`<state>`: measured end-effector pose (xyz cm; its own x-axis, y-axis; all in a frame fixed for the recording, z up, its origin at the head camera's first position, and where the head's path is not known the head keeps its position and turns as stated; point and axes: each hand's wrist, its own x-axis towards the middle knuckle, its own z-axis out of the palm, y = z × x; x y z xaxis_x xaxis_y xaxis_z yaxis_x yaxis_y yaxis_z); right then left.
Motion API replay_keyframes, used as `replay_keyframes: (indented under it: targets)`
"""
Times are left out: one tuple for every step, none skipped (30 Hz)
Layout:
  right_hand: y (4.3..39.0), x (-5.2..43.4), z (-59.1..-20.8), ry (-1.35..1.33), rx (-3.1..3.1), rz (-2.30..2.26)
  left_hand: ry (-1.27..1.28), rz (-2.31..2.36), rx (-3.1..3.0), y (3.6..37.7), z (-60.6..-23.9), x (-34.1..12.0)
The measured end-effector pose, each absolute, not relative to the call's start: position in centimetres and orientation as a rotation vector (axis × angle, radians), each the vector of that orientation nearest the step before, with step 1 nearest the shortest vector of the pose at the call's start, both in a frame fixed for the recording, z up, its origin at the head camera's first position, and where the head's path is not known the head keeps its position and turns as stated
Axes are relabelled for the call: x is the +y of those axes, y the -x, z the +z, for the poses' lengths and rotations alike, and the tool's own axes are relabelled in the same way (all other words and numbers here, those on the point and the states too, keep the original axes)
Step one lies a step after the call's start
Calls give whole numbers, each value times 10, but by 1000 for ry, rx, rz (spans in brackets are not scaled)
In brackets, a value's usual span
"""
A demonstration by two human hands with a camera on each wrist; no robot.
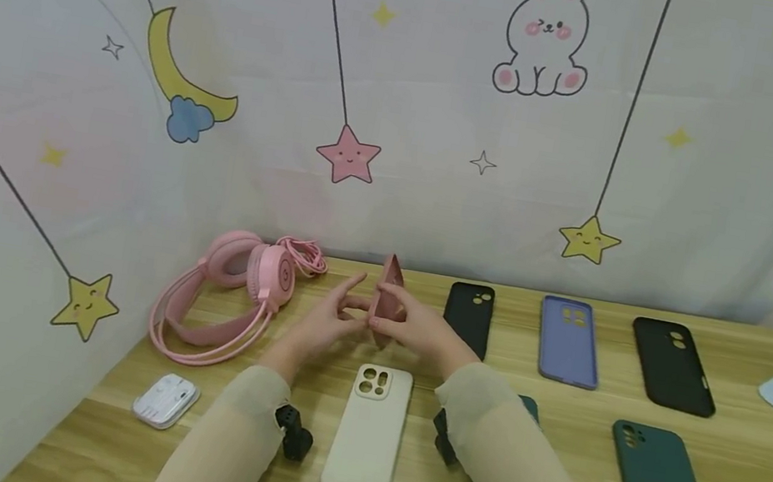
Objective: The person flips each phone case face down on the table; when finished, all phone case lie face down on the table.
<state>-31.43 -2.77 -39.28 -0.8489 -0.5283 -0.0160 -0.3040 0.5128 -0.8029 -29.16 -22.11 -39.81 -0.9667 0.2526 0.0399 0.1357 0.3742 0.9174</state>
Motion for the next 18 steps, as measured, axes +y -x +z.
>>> replay_keyframes:
  targets:
    - [314,-28,-393,697,2493,-1254,-356,1642,2515,291,-399,-222]
    - [314,-27,-393,693,2486,-1261,-357,1618,2516,291,-399,-222]
    - [314,-27,-393,689,2479,-1269,-357,1598,2513,292,-400,-223]
    - [314,-26,-393,687,2469,-1280,-365,1577,2507,292,-401,-223]
    - [314,-26,-393,685,2459,-1293,-375,1553,2500,292,-401,-223]
    - [313,-25,-393,679,2445,-1310,-380,1537,2485,291,-402,-223]
    - [313,-25,-393,676,2431,-1328,-383,1523,2469,291,-402,-223]
    - [313,-24,-393,671,2415,-1350,-383,1508,2458,291,-402,-223]
    - [313,-24,-394,665,2396,-1375,-382,1501,2440,291,-403,-223]
    - [313,-23,-394,659,2382,-1396,-378,1489,2429,290,-403,-223]
    - [313,-23,-395,650,2364,-1420,-370,1480,2424,290,-404,-223]
    - [313,-22,-396,641,2338,-1449,-365,1476,2417,290,-404,-223]
    - [313,-22,-397,634,2311,-1478,-364,1467,2420,289,-404,-223]
    - [313,-22,-397,628,2290,-1502,-364,1460,2423,289,-404,-223]
    - [313,-22,-398,623,2271,-1523,-368,1454,2426,288,-404,-223]
    - [313,-21,-399,618,2247,-1545,-371,1445,2435,288,-404,-223]
    - [313,-21,-399,612,2230,-1562,-379,1435,2446,289,-404,-223]
    - [313,-20,-399,606,2221,-1571,-393,1425,2456,289,-404,-223]
